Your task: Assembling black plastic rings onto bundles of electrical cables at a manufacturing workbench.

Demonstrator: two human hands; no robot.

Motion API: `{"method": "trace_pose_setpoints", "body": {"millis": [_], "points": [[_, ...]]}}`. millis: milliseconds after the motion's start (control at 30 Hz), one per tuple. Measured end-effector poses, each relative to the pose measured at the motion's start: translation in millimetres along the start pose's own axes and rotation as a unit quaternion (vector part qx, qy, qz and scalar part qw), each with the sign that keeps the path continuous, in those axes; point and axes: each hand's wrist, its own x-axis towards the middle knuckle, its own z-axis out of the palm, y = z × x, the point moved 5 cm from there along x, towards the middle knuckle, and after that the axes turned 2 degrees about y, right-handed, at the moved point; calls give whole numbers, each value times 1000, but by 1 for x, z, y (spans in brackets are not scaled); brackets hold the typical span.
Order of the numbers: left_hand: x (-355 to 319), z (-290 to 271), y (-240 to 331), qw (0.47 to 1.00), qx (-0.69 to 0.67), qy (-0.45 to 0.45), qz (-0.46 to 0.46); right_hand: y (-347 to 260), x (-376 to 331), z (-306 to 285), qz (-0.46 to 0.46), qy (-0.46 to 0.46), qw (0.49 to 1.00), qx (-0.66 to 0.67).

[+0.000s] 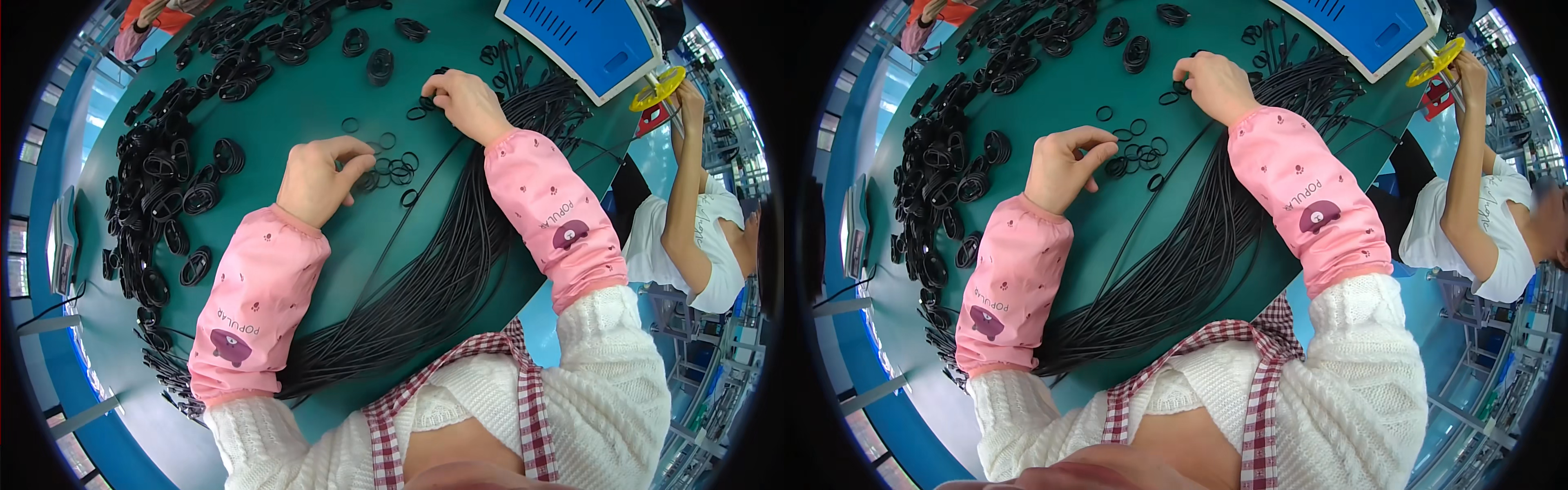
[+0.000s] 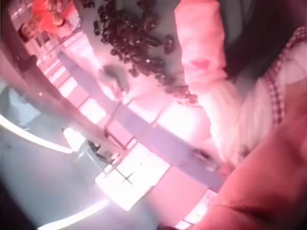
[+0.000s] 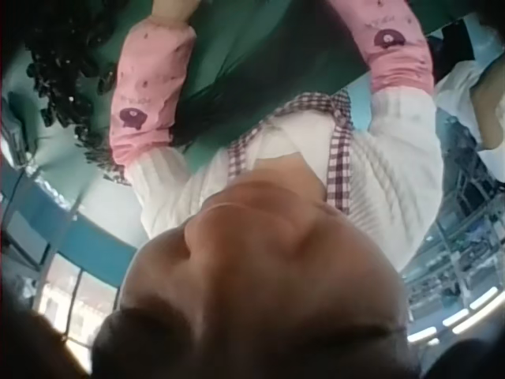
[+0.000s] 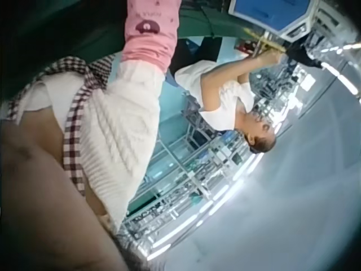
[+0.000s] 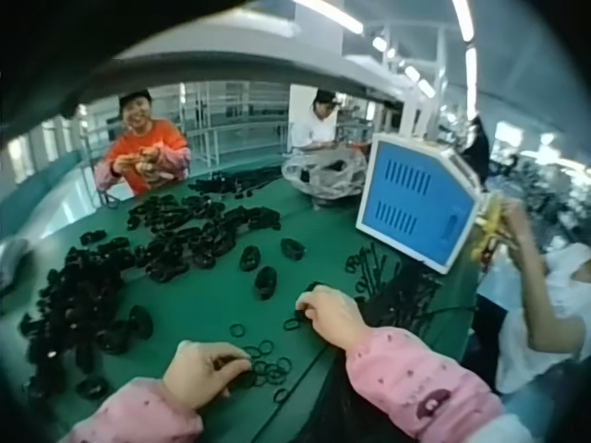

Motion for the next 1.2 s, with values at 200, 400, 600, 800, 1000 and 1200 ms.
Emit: {"method": "trace_pose_setpoints", "body": {"millis": [200, 400, 600, 800, 1000, 1200], "points": [[8, 5, -3, 999, -41, 4, 6, -11, 11, 6, -35, -61, 986, -151], [5, 5, 4, 945, -314, 90, 1, -50, -12, -21, 36, -78, 928, 363], [4, 7, -6, 949, -310, 45, -35, -75, -42, -24, 96, -24, 856, 508], [7, 2, -28, 955, -278, 96, -45, -53, -28, -59, 30, 105, 899, 425], [9, -2, -36, 959, -257, 115, -30, -21, 1, -65, -92, 16, 995, 35], [11, 0, -27, 963, -254, 89, -24, -2, -15, -30, -5, -120, 985, -120]]}}
